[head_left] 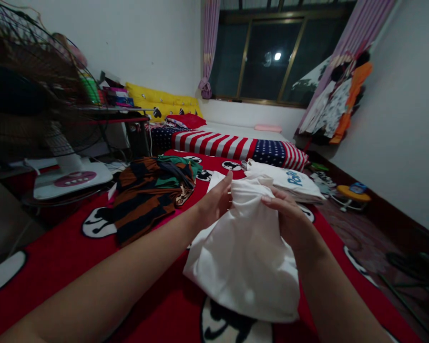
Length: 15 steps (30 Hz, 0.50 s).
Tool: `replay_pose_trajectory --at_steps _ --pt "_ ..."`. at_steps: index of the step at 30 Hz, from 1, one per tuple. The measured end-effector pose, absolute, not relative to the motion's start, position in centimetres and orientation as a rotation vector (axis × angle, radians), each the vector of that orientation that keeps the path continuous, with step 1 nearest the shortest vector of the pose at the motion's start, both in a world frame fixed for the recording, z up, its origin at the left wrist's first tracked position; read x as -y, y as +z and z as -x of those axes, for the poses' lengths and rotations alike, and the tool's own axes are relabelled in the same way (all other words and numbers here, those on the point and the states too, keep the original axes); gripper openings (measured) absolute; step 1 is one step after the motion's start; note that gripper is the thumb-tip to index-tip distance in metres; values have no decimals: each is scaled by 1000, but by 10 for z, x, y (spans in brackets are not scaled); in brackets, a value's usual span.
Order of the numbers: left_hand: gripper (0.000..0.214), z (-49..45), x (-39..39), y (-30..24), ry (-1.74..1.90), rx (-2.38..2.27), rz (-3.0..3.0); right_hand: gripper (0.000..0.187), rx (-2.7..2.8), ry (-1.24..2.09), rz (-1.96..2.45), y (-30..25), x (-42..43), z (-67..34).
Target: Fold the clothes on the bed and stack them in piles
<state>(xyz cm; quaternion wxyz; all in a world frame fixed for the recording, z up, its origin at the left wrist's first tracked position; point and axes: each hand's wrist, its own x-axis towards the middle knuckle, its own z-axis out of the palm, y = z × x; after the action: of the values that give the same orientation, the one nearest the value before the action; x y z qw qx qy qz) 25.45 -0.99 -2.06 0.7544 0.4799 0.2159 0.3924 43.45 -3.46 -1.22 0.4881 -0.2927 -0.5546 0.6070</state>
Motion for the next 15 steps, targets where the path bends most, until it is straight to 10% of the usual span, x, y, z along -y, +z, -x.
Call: replay_pose_trajectory --at_steps 15 --pt "72 -258 23 -40 1059 -339 -1325 25 1629 881 832 2 36 -440"
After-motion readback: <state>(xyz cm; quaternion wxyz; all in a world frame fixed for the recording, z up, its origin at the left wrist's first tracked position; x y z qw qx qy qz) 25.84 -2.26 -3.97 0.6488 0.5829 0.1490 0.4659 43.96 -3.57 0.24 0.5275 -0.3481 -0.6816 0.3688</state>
